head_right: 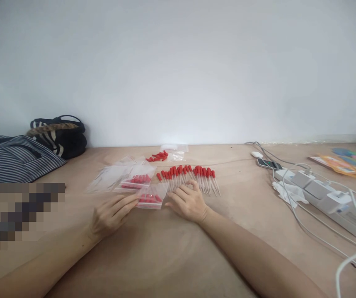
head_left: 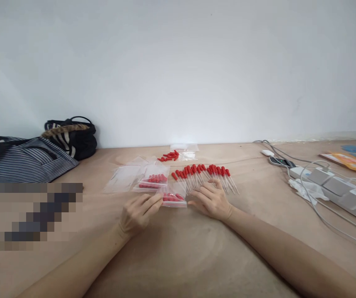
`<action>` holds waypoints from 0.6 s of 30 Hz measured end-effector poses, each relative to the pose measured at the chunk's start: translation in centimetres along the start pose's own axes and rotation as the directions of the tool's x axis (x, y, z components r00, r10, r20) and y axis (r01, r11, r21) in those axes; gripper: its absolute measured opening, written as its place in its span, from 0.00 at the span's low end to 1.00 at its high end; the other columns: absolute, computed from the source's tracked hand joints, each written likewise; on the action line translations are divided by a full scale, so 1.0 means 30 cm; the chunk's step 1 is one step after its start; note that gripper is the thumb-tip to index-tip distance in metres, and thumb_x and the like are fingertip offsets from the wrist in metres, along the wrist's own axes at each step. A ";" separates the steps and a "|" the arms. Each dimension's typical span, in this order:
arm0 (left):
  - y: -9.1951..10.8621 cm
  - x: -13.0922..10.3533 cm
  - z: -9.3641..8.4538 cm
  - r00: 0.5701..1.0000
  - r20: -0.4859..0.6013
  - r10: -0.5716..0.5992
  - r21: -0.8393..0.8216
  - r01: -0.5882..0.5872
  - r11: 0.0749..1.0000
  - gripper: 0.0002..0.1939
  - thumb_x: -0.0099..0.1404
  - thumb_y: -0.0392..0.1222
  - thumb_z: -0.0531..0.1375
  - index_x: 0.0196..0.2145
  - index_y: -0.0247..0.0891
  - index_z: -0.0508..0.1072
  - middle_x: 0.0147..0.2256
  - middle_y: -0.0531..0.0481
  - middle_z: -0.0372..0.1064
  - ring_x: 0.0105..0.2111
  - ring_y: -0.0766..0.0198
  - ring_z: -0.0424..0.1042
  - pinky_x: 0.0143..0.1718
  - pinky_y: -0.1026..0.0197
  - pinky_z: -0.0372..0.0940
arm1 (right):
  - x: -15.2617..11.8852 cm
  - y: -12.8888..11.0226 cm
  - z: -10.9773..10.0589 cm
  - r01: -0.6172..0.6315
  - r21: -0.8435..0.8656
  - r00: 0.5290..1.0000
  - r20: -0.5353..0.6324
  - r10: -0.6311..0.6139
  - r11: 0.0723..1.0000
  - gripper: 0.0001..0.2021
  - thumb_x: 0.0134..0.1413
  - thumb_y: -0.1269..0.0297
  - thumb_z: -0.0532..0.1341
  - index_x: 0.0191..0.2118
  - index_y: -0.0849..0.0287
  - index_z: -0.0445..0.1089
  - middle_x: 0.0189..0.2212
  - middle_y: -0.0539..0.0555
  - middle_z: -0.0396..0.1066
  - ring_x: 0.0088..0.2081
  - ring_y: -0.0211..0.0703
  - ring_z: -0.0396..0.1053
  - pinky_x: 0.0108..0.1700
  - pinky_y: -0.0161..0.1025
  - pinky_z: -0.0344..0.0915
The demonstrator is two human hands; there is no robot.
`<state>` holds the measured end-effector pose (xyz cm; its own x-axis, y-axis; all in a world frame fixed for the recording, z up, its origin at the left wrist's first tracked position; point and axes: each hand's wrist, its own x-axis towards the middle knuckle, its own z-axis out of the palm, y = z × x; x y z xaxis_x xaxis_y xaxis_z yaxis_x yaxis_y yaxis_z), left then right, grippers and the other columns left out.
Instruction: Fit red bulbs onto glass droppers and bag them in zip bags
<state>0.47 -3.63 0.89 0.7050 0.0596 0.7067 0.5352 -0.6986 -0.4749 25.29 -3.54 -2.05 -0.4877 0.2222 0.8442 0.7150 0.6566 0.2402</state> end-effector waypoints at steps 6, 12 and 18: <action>-0.015 -0.013 -0.006 0.883 0.004 -0.470 -0.221 0.459 0.860 0.05 0.64 0.37 0.50 0.36 0.39 0.65 0.36 0.46 0.75 0.23 0.65 0.74 0.23 0.65 0.68 | -0.011 0.007 -0.011 -0.043 0.060 0.995 0.094 0.037 0.997 0.04 0.54 0.69 0.55 0.32 0.59 0.66 0.24 0.49 0.69 0.27 0.34 0.64 0.42 0.41 0.50; -0.125 -0.024 -0.018 0.452 -0.064 -0.890 -0.488 0.764 0.423 0.09 0.63 0.47 0.52 0.36 0.40 0.57 0.26 0.51 0.73 0.21 0.62 0.74 0.21 0.61 0.71 | -0.044 0.019 -0.054 -0.064 0.108 0.991 0.127 0.050 0.992 0.06 0.53 0.73 0.53 0.32 0.60 0.66 0.25 0.49 0.69 0.27 0.34 0.63 0.42 0.41 0.52; -0.263 -0.123 0.058 0.693 0.158 -0.703 -0.344 0.706 0.618 0.09 0.63 0.48 0.48 0.32 0.40 0.58 0.40 0.43 0.71 0.41 0.56 0.72 0.40 0.51 0.68 | -0.063 0.041 -0.083 -0.074 0.128 0.987 0.154 0.054 0.989 0.07 0.52 0.75 0.52 0.33 0.60 0.66 0.26 0.50 0.69 0.28 0.35 0.63 0.41 0.40 0.53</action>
<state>-5.53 2.91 1.12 0.1858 0.6456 0.7408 0.6688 -0.6354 0.3860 28.33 -4.95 -2.16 -0.5197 0.3660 0.7720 0.6793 0.7250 0.1137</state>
